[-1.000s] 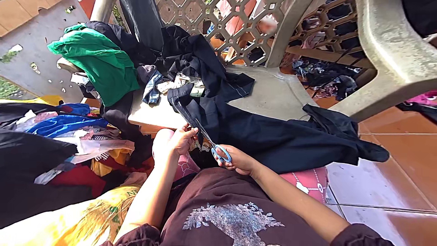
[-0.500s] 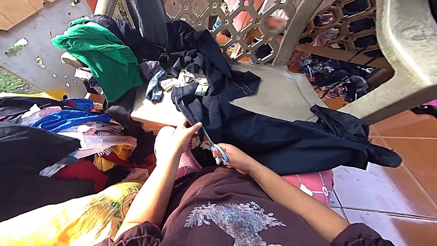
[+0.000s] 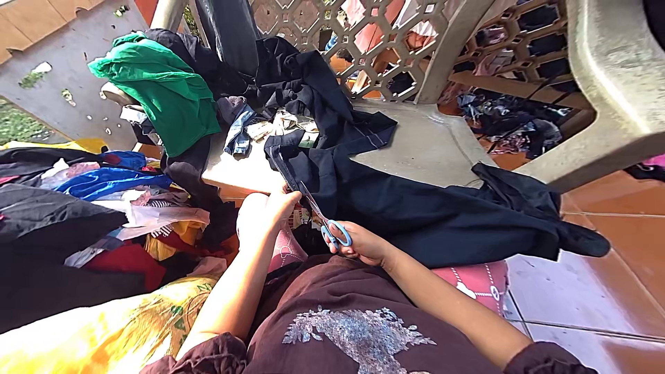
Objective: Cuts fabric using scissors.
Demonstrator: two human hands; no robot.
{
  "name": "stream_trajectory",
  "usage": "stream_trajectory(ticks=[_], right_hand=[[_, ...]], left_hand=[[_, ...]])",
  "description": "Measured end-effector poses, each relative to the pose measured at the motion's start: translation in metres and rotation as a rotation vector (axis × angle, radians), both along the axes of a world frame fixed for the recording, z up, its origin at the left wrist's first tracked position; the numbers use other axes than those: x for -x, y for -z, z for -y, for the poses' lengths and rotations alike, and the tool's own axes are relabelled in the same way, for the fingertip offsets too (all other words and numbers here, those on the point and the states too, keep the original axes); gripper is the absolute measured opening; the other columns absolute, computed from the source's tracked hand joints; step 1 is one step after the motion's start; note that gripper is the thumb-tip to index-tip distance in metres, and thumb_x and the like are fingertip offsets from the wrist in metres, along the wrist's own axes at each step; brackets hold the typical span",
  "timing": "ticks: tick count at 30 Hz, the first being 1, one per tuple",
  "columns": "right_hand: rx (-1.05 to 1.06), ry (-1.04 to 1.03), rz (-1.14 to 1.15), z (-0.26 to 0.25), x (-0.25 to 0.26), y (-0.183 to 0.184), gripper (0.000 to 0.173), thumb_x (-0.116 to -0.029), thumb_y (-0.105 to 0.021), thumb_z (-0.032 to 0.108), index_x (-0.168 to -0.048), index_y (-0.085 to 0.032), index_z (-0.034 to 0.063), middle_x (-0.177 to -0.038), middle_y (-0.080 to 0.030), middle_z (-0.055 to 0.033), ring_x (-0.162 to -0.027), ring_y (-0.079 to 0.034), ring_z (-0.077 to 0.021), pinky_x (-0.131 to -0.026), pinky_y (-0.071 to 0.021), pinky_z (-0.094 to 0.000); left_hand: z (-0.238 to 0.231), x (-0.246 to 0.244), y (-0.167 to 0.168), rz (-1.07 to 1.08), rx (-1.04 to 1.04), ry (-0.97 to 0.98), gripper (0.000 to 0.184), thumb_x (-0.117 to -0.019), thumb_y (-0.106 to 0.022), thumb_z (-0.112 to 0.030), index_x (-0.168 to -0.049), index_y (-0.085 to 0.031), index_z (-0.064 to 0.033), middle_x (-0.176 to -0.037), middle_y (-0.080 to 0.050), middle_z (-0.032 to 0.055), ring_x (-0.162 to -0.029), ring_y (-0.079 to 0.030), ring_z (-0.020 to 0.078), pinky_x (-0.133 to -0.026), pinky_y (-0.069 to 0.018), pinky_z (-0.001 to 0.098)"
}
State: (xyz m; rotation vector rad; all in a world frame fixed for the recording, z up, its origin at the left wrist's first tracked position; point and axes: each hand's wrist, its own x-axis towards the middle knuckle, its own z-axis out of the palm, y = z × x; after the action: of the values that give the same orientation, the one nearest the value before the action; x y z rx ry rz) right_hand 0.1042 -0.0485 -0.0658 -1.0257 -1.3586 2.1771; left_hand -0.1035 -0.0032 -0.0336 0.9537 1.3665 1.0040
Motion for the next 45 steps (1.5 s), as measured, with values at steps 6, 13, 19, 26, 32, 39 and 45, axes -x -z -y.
stream_trajectory(ticks=[6, 13, 19, 26, 32, 39, 45], right_hand=[[-0.048, 0.049, 0.128, 0.000, 0.005, -0.007, 0.024, -0.1102, -0.044, 0.027, -0.097, -0.055, 0.0101, -0.068, -0.055, 0.0069, -0.046, -0.037, 0.0036, -0.044, -0.0287, -0.0124], [-0.038, 0.057, 0.112, -0.001, 0.007, -0.007, 0.025, -0.1103, -0.044, 0.027, -0.097, -0.055, 0.0098, -0.067, -0.056, 0.0068, -0.045, -0.037, 0.0038, -0.043, -0.0287, -0.0117], [-0.046, 0.038, 0.092, -0.002, 0.005, -0.005, 0.024, -0.1097, -0.044, 0.027, -0.096, -0.055, 0.0105, -0.068, -0.056, 0.0074, -0.045, -0.038, 0.0043, -0.043, -0.0294, -0.0111], [-0.112, -0.012, 0.206, -0.005, 0.004, -0.005, 0.021, -0.1082, -0.049, 0.026, -0.097, -0.054, 0.0096, -0.068, -0.054, 0.0067, -0.048, -0.039, 0.0027, -0.046, -0.0305, -0.0134], [-0.117, -0.034, 0.248, -0.008, 0.006, -0.009, 0.023, -0.1085, -0.049, 0.029, -0.099, -0.054, 0.0085, -0.069, -0.053, 0.0060, -0.049, -0.039, 0.0022, -0.046, -0.0297, -0.0138], [-0.106, 0.015, 0.162, -0.007, 0.005, -0.009, 0.020, -0.1068, -0.052, 0.024, -0.093, -0.053, 0.0103, -0.066, -0.051, 0.0072, -0.050, -0.041, 0.0023, -0.046, -0.0320, -0.0136], [-0.027, 0.046, 0.031, 0.000, 0.001, -0.007, 0.019, -0.1084, -0.048, 0.027, -0.098, -0.053, 0.0121, -0.067, -0.051, 0.0084, -0.046, -0.036, 0.0032, -0.043, -0.0296, -0.0134]], left_hand=[[0.003, 0.005, -0.001, 0.133, -0.009, -0.039, 0.011, -0.1009, -0.050, 0.003, -0.100, -0.060, -0.0019, -0.073, -0.063, 0.0033, -0.063, -0.062, 0.0100, -0.064, -0.0549, 0.0256], [0.003, 0.010, 0.007, 0.108, -0.041, -0.003, 0.018, -0.0912, -0.069, 0.006, -0.106, -0.060, 0.0010, -0.091, -0.069, 0.0080, -0.081, -0.069, 0.0144, -0.077, -0.0589, 0.0302], [0.004, 0.021, 0.009, 0.093, -0.034, 0.060, 0.018, -0.0951, -0.063, 0.007, -0.112, -0.061, 0.0025, -0.089, -0.071, 0.0060, -0.076, -0.068, 0.0102, -0.076, -0.0574, 0.0261], [0.007, 0.028, 0.007, 0.110, -0.002, 0.077, 0.019, -0.0945, -0.061, 0.010, -0.113, -0.060, 0.0037, -0.087, -0.072, 0.0070, -0.067, -0.068, 0.0104, -0.065, -0.0581, 0.0238], [0.008, 0.027, 0.011, 0.075, -0.004, 0.156, 0.051, -0.0940, -0.063, 0.006, -0.141, -0.044, 0.0009, -0.083, -0.069, 0.0051, -0.058, -0.060, 0.0048, -0.054, -0.0493, 0.0180], [0.008, 0.026, 0.009, 0.091, -0.037, 0.178, 0.046, -0.0940, -0.061, 0.006, -0.137, -0.046, -0.0017, -0.079, -0.068, 0.0016, -0.053, -0.053, 0.0016, -0.050, -0.0431, 0.0160], [0.008, 0.020, 0.012, 0.078, -0.115, 0.170, 0.046, -0.0911, -0.061, 0.008, -0.135, -0.049, -0.0024, -0.077, -0.069, 0.0016, -0.055, -0.057, 0.0034, -0.051, -0.0475, 0.0179]])
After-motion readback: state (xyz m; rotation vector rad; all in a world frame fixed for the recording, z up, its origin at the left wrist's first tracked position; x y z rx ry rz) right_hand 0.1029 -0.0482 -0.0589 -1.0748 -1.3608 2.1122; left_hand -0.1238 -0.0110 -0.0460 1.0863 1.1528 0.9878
